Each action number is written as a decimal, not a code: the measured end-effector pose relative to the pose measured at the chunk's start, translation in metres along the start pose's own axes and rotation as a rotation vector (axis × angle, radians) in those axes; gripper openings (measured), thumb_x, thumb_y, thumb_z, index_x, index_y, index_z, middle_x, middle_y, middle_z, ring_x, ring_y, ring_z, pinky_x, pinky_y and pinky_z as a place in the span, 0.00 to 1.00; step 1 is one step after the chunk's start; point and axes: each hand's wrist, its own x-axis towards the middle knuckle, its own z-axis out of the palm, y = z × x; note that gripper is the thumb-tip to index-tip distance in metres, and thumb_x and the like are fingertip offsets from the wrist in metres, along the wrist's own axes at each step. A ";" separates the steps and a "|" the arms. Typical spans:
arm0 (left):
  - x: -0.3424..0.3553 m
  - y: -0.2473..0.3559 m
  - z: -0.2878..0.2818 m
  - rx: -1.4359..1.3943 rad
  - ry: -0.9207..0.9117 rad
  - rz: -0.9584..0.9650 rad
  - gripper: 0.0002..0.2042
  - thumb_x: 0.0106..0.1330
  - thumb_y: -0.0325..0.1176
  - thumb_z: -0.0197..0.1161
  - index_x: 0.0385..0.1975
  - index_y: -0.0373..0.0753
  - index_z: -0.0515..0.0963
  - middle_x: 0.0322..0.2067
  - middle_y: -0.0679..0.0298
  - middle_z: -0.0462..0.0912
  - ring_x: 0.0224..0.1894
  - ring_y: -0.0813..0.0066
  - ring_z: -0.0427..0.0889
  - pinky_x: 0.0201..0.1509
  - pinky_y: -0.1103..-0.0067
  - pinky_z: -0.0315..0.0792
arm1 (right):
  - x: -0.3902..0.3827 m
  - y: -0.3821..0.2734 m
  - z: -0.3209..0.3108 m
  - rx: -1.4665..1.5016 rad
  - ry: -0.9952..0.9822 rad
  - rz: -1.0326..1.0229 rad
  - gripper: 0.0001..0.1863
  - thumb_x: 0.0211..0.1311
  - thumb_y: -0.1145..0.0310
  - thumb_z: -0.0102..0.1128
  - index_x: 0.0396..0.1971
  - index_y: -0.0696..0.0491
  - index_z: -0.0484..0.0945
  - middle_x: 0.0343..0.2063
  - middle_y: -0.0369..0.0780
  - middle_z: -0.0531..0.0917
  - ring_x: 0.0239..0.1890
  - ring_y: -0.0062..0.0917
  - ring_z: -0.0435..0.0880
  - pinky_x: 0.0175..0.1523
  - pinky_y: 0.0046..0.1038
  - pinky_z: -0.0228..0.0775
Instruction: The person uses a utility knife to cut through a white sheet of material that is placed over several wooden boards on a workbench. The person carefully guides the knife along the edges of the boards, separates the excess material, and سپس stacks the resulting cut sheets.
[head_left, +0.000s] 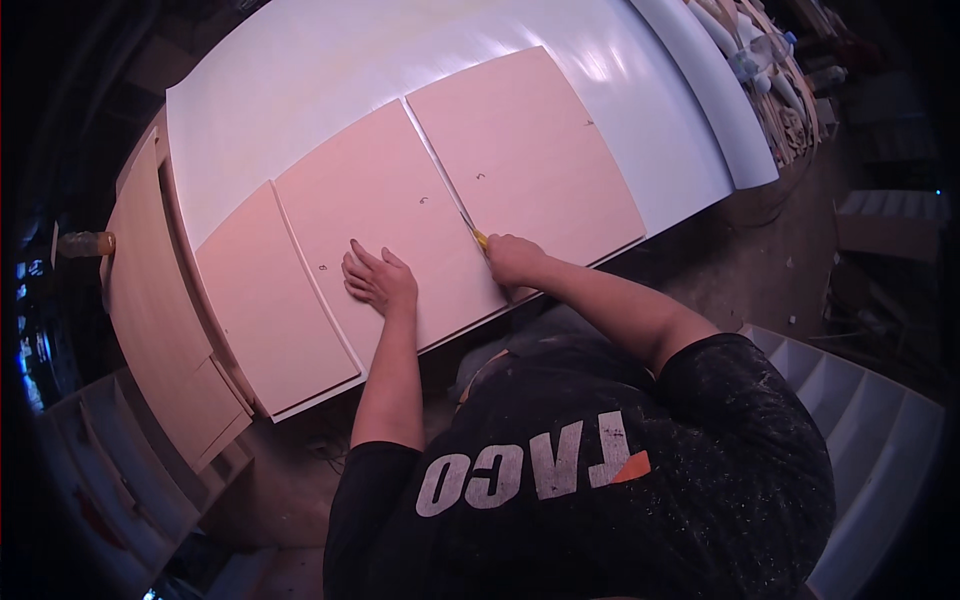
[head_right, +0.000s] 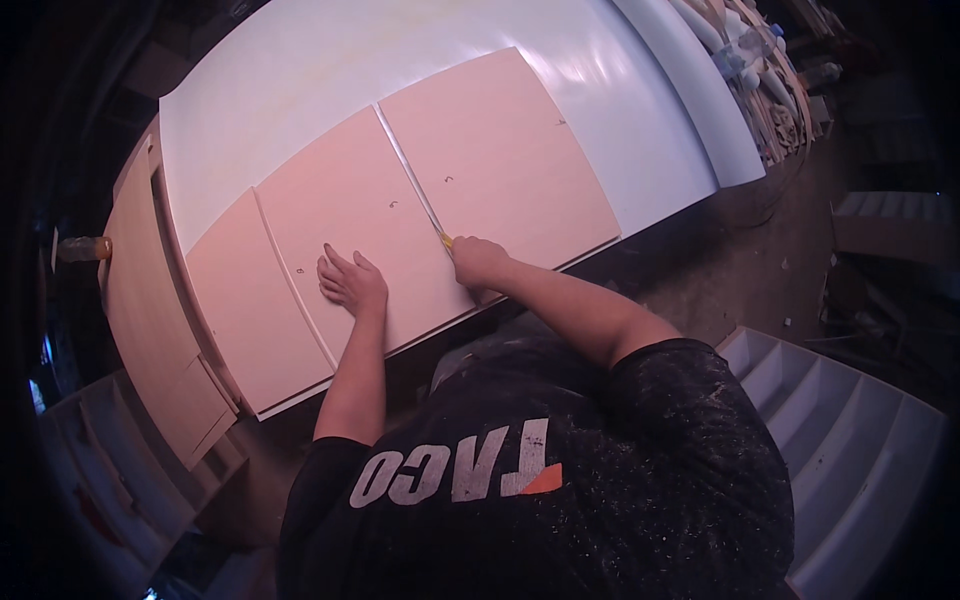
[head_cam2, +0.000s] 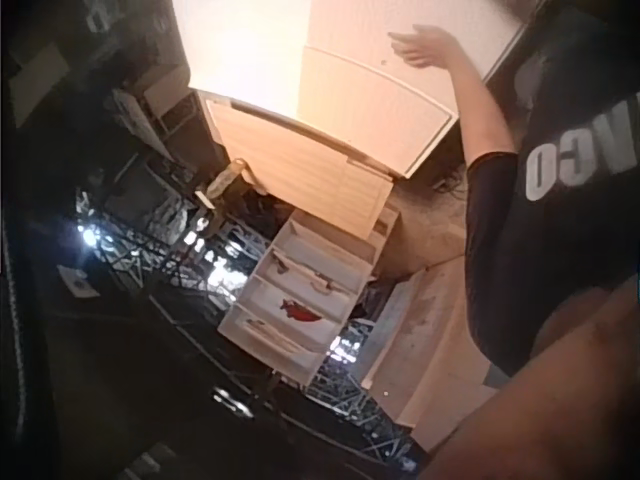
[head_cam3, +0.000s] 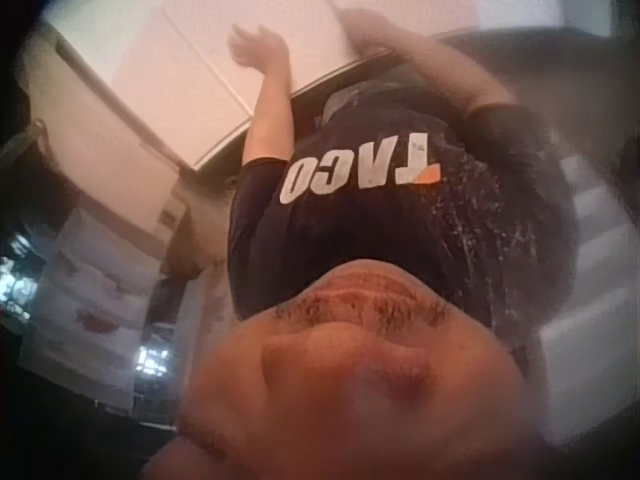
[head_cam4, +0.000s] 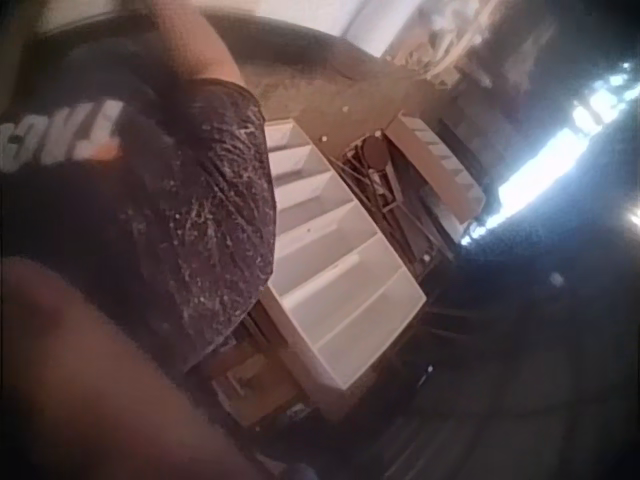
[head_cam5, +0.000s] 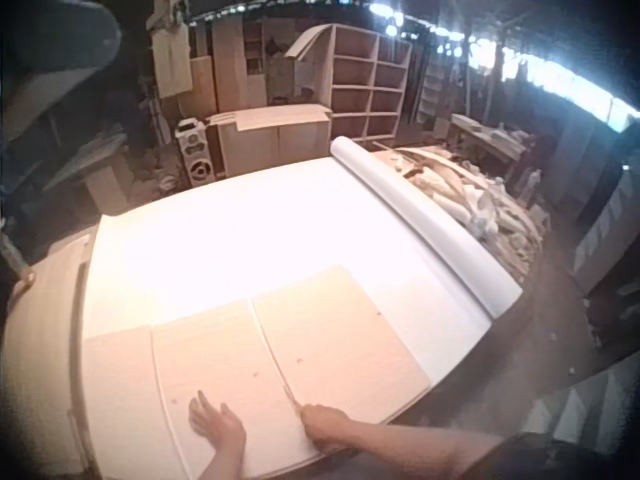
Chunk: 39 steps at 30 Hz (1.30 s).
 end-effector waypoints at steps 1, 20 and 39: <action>0.000 -0.001 0.001 0.005 -0.011 0.005 0.31 0.68 0.43 0.55 0.69 0.40 0.57 0.65 0.50 0.60 0.70 0.55 0.56 0.72 0.56 0.46 | -0.007 0.001 0.004 -0.007 -0.007 -0.007 0.13 0.57 0.72 0.52 0.41 0.62 0.74 0.38 0.54 0.84 0.43 0.47 0.85 0.48 0.44 0.77; 0.000 0.001 0.001 -0.006 -0.001 -0.010 0.32 0.69 0.44 0.56 0.69 0.39 0.56 0.65 0.50 0.60 0.70 0.55 0.54 0.73 0.58 0.44 | -0.110 0.029 0.069 0.041 -0.049 0.065 0.13 0.58 0.69 0.55 0.39 0.61 0.74 0.37 0.55 0.84 0.42 0.49 0.85 0.46 0.47 0.78; 0.000 -0.005 0.006 -0.074 0.050 -0.003 0.34 0.66 0.43 0.60 0.69 0.37 0.55 0.65 0.51 0.59 0.70 0.54 0.54 0.73 0.57 0.46 | -0.185 0.022 0.095 -0.110 0.050 0.118 0.11 0.61 0.67 0.53 0.38 0.60 0.74 0.31 0.54 0.84 0.38 0.49 0.86 0.45 0.49 0.77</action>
